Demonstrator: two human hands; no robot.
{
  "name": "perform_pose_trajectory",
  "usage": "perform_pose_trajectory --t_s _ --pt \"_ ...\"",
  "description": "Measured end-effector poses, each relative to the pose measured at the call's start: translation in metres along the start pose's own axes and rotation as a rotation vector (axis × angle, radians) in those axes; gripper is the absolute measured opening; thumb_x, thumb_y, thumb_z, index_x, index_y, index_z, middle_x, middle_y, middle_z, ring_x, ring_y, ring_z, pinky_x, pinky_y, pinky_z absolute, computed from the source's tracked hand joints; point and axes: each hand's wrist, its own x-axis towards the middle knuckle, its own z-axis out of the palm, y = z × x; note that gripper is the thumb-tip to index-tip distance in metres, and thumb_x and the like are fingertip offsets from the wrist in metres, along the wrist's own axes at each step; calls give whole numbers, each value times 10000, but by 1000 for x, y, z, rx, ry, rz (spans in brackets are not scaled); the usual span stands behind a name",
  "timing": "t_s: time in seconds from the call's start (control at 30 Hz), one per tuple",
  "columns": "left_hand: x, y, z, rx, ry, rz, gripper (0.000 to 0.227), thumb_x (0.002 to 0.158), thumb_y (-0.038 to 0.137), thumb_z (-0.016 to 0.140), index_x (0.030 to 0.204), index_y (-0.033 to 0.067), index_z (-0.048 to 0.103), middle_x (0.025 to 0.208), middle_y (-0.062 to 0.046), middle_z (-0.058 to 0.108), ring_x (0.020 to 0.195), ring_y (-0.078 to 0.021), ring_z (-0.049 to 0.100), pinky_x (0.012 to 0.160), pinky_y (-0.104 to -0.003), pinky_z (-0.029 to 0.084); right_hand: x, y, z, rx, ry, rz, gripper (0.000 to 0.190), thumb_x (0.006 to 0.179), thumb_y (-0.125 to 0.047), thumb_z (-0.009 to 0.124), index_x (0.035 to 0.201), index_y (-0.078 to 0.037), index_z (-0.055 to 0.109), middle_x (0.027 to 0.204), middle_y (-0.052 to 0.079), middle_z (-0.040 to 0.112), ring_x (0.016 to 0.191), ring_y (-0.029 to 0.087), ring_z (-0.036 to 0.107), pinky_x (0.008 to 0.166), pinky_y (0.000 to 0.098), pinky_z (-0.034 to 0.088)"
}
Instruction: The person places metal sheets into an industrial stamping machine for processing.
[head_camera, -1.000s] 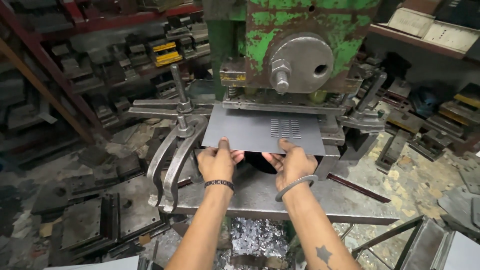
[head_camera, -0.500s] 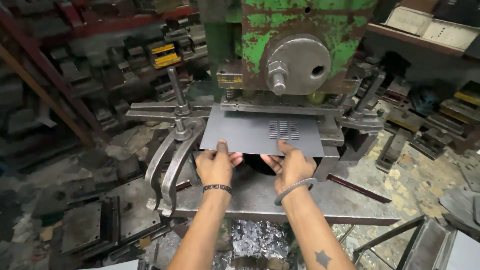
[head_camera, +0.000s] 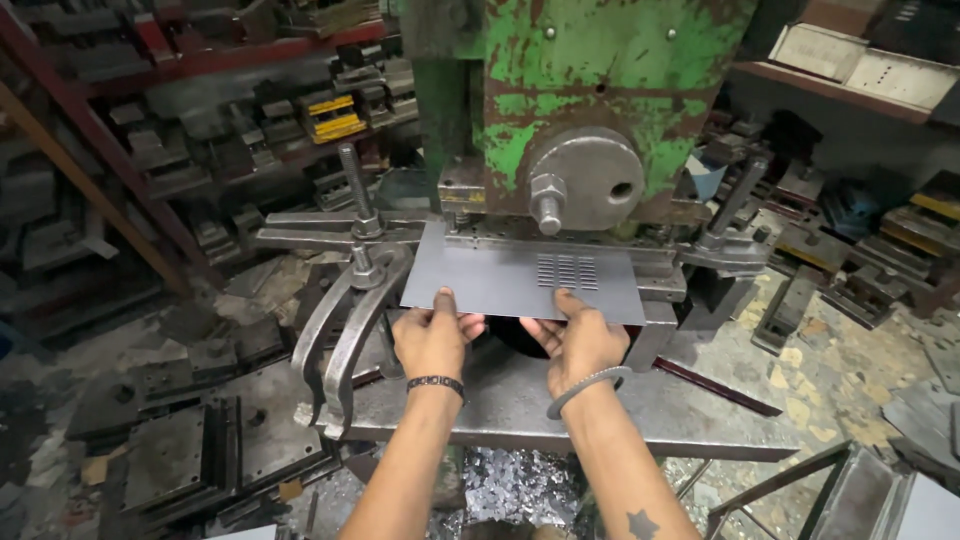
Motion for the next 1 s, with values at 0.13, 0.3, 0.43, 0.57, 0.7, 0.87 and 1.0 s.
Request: perform_pose_trajectory --t_s 0.13,0.3,0.43,0.57,0.7,0.87,1.0 --pt "3 -13 -9 27 14 -9 347 982 210 628 914 -130 632 787 -171 721 601 -203 736 510 -305 612 0 8 -11 10 -28 12 177 875 -29 651 1044 19 627 919 115 693 673 257 701 547 359 631" --pt "17 -39 -28 103 -63 -80 382 1009 276 623 889 -87 626 813 -153 738 650 -169 731 504 -278 573 7 26 -28 14 -51 19 240 870 -31 674 1095 14 601 976 125 685 726 281 692 584 387 643" --pt "-6 -2 -53 226 -271 -223 414 1020 384 536 990 -12 650 834 -110 773 605 -146 692 498 -284 544 2 30 -43 -4 -79 22 258 880 -49 684 1120 6 604 1020 128 683 790 289 703 641 410 644" --pt "-54 61 -96 688 -946 -356 525 1023 467 442 1135 33 715 794 -45 767 544 -89 644 435 -235 452 -30 21 -79 15 -155 123 310 910 -104 657 1179 34 588 1097 163 678 924 300 701 814 426 658" --pt "-43 89 -198 410 -1115 -276 470 998 399 522 1180 2 698 633 -30 637 434 -81 497 356 -229 410 -66 39 -122 -96 -107 168 445 884 -151 630 1281 28 536 1120 221 695 973 310 724 867 429 645" --pt "70 80 -374 327 -413 106 430 1108 412 544 1205 4 640 704 15 525 505 -81 462 422 -254 402 -42 83 -174 -124 -7 257 459 915 -124 636 1306 68 492 1129 270 659 961 364 707 859 482 654" --pt "140 45 -479 698 264 176 495 1133 521 461 1256 53 566 727 -16 485 586 -181 475 518 -403 414 -26 93 -184 -127 31 376 437 904 -139 662 1291 10 523 1126 197 674 947 321 696 865 456 644"
